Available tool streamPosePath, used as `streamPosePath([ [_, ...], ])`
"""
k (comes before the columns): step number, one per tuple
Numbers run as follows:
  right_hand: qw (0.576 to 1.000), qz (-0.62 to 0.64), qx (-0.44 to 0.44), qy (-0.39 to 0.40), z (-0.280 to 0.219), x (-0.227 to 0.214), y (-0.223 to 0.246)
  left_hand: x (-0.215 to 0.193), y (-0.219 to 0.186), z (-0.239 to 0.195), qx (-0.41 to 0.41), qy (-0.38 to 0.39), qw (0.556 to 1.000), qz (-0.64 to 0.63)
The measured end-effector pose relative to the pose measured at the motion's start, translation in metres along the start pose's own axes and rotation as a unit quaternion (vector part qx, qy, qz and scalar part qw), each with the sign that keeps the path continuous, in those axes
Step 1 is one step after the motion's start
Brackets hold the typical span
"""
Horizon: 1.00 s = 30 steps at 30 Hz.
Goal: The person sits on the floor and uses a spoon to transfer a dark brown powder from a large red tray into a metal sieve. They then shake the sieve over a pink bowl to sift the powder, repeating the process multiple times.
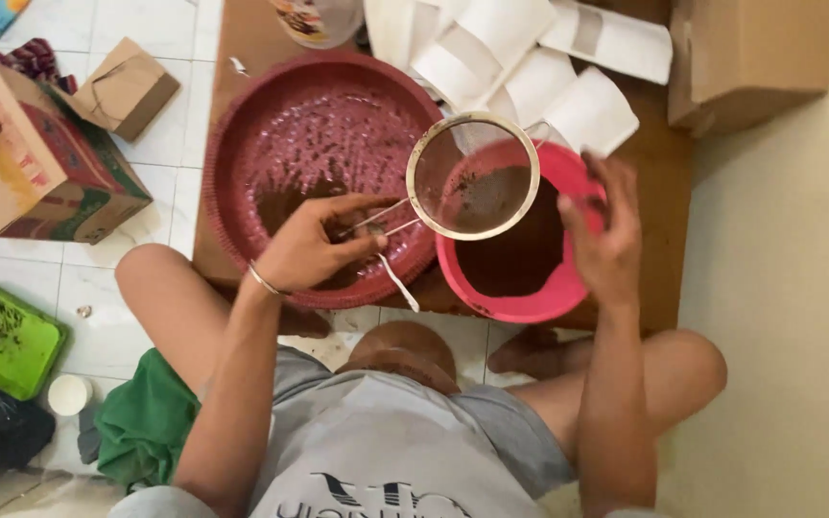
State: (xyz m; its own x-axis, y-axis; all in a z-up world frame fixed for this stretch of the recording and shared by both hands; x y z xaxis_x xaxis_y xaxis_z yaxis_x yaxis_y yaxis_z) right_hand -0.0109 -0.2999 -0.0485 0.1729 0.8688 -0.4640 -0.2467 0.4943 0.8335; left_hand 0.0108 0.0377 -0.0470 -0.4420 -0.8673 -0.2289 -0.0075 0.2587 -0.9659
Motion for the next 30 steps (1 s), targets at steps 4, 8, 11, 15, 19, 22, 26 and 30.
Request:
streamPosePath([
  [4,0.997,-0.018,0.074,-0.022,-0.06,0.036,0.016,-0.008,0.027,-0.016,-0.006,-0.051,0.996,-0.072],
  [8,0.958,0.142,0.24,0.061,-0.122,0.113,0.023,-0.009,0.075,-0.03,-0.028,-0.091,0.978,-0.186],
  [11,0.928,0.169,0.29,0.16,-0.142,0.158,0.046,-0.005,0.093,-0.044,-0.034,-0.137,0.965,-0.22],
  [15,0.908,0.161,0.282,0.265,-0.134,0.195,0.074,0.002,0.1,-0.058,-0.036,-0.194,0.954,-0.225],
  [19,0.902,0.167,0.291,0.272,-0.127,0.212,0.066,0.014,0.094,-0.071,-0.026,-0.236,0.944,-0.228],
  [22,0.917,0.145,0.273,0.251,-0.114,0.22,0.074,0.028,0.087,-0.075,-0.004,-0.252,0.947,-0.199],
  [26,0.92,0.163,0.319,0.162,-0.114,0.227,0.059,0.042,0.072,-0.083,0.051,-0.274,0.95,-0.144],
  [30,0.918,0.186,0.338,0.088,-0.098,0.222,0.083,0.056,0.065,-0.093,0.075,-0.213,0.971,-0.077],
])
Point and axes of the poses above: each hand's wrist, its own z-axis towards the middle knuckle, its own x-axis out of the palm, y = z × x, the point moved 3 cm from there along z, towards the middle knuckle
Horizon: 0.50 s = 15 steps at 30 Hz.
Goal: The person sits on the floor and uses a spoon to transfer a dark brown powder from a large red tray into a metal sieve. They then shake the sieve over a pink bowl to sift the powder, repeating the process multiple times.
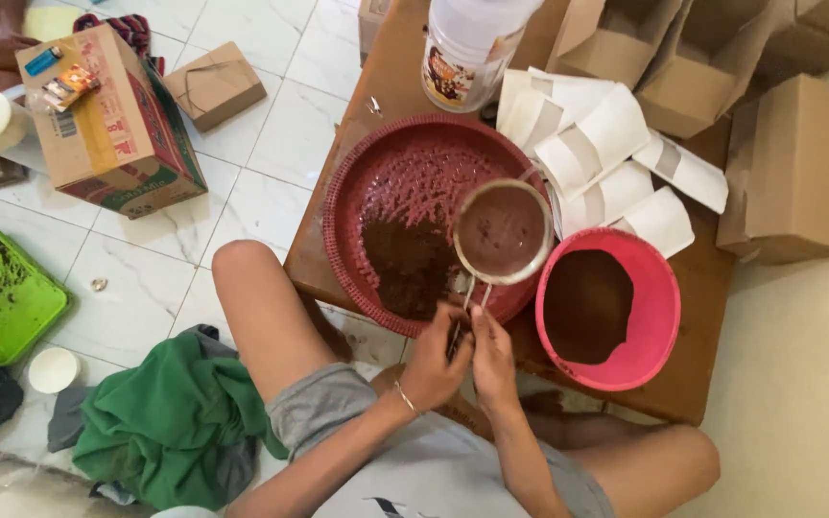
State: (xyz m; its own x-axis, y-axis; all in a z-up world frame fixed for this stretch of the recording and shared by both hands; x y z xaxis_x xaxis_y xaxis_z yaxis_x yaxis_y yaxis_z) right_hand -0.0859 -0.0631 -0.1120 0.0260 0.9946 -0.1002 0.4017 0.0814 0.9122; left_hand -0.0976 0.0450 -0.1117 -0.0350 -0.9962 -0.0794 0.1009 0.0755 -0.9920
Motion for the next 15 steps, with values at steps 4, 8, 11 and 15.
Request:
streamPosePath([
  [4,0.999,-0.017,-0.013,-0.029,0.016,-0.035,-0.029,-0.004,-0.003,-0.007,0.017,0.082,0.996,0.035],
  [8,1.0,0.03,-0.002,-0.002,0.026,-0.062,-0.027,-0.012,0.001,-0.004,0.007,0.085,0.995,0.052],
  [11,0.995,0.088,0.03,0.023,0.022,-0.074,-0.026,-0.035,0.014,0.003,0.035,0.024,0.998,0.052],
  [15,0.989,0.119,0.062,0.061,0.009,-0.084,-0.046,-0.063,0.025,0.006,0.02,0.013,0.999,0.04],
])
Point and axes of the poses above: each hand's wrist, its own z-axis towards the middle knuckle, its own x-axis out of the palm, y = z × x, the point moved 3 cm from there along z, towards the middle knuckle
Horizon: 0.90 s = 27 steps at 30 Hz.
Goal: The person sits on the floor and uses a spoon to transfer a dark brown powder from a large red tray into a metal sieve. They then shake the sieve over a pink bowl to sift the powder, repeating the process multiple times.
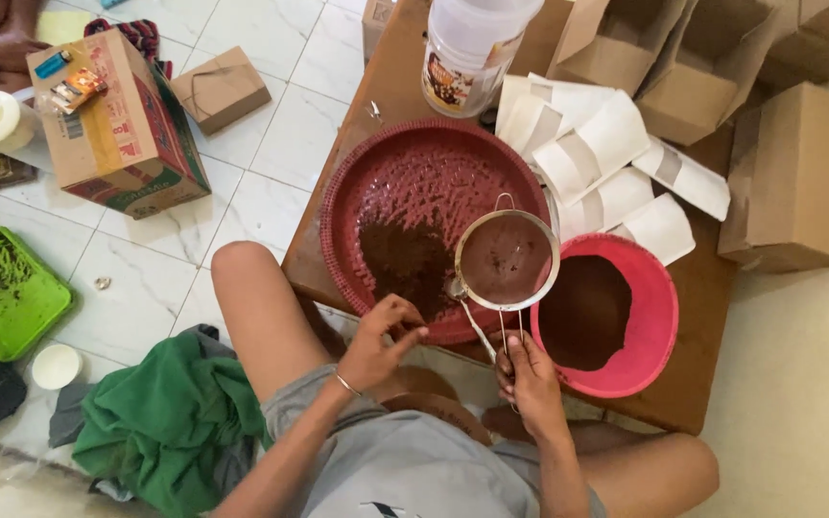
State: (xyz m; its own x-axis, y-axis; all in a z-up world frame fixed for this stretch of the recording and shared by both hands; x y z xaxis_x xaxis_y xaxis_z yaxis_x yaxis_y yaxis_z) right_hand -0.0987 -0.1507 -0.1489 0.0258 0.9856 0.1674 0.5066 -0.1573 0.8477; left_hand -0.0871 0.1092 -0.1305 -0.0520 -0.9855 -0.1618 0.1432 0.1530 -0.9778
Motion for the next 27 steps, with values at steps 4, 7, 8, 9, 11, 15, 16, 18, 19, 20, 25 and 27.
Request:
streamPosePath([
  [4,0.999,0.002,0.049,-0.004,-0.014,-0.005,-0.005,0.003,0.012,-0.006,-0.023,0.037,0.999,0.02],
  [7,0.997,-0.026,0.053,-0.042,-0.02,-0.011,-0.004,0.026,0.035,-0.016,-0.124,0.091,0.988,-0.026],
  [8,0.997,-0.05,0.014,-0.048,-0.02,-0.011,-0.001,0.038,0.046,-0.02,-0.127,0.099,0.986,-0.044],
  [9,0.995,-0.075,-0.024,-0.055,-0.021,-0.011,0.001,0.05,0.057,-0.024,-0.131,0.108,0.984,-0.062],
  [11,0.995,-0.08,-0.03,-0.054,-0.024,-0.017,0.001,0.062,0.043,-0.02,-0.14,0.116,0.98,-0.082],
  [15,0.993,-0.097,-0.028,-0.056,-0.028,-0.021,0.002,0.074,0.046,-0.007,-0.177,0.102,0.972,-0.118],
  [16,0.993,-0.097,-0.027,-0.056,-0.029,-0.02,0.002,0.075,0.051,-0.004,-0.178,0.102,0.972,-0.118],
  [18,0.993,-0.102,-0.032,-0.058,-0.029,-0.019,0.004,0.079,0.062,0.001,-0.207,0.135,0.956,-0.157],
  [19,0.993,-0.103,-0.03,-0.056,-0.027,-0.018,0.004,0.085,0.069,-0.001,-0.209,0.133,0.956,-0.157],
  [20,0.992,-0.103,-0.036,-0.059,-0.025,-0.018,0.004,0.094,0.078,-0.004,-0.242,0.155,0.941,-0.178],
  [25,0.992,-0.102,-0.041,-0.061,-0.024,-0.018,0.014,0.123,0.086,-0.027,-0.375,0.213,0.879,-0.203],
  [27,0.991,-0.112,-0.03,-0.064,-0.023,-0.022,0.012,0.124,0.06,-0.027,-0.497,0.242,0.786,-0.277],
])
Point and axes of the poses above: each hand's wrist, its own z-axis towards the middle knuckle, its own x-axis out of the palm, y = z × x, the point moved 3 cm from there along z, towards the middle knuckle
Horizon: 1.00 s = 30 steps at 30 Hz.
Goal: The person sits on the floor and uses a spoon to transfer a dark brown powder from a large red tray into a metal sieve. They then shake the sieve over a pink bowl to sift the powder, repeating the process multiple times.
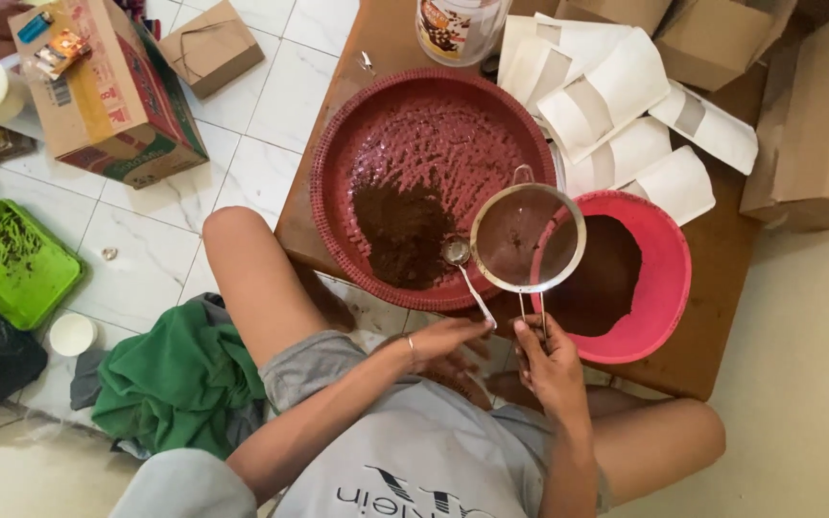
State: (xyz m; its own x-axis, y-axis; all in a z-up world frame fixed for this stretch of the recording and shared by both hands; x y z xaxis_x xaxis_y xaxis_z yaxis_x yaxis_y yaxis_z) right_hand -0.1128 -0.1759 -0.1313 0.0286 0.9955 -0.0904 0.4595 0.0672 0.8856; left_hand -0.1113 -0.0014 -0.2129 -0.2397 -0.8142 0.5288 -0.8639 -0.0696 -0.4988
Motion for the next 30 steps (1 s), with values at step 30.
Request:
streamPosePath([
  [30,0.995,-0.059,0.074,0.038,0.003,0.023,0.007,-0.193,-0.048,-0.079,0.2,-0.37,0.853,0.31],
])
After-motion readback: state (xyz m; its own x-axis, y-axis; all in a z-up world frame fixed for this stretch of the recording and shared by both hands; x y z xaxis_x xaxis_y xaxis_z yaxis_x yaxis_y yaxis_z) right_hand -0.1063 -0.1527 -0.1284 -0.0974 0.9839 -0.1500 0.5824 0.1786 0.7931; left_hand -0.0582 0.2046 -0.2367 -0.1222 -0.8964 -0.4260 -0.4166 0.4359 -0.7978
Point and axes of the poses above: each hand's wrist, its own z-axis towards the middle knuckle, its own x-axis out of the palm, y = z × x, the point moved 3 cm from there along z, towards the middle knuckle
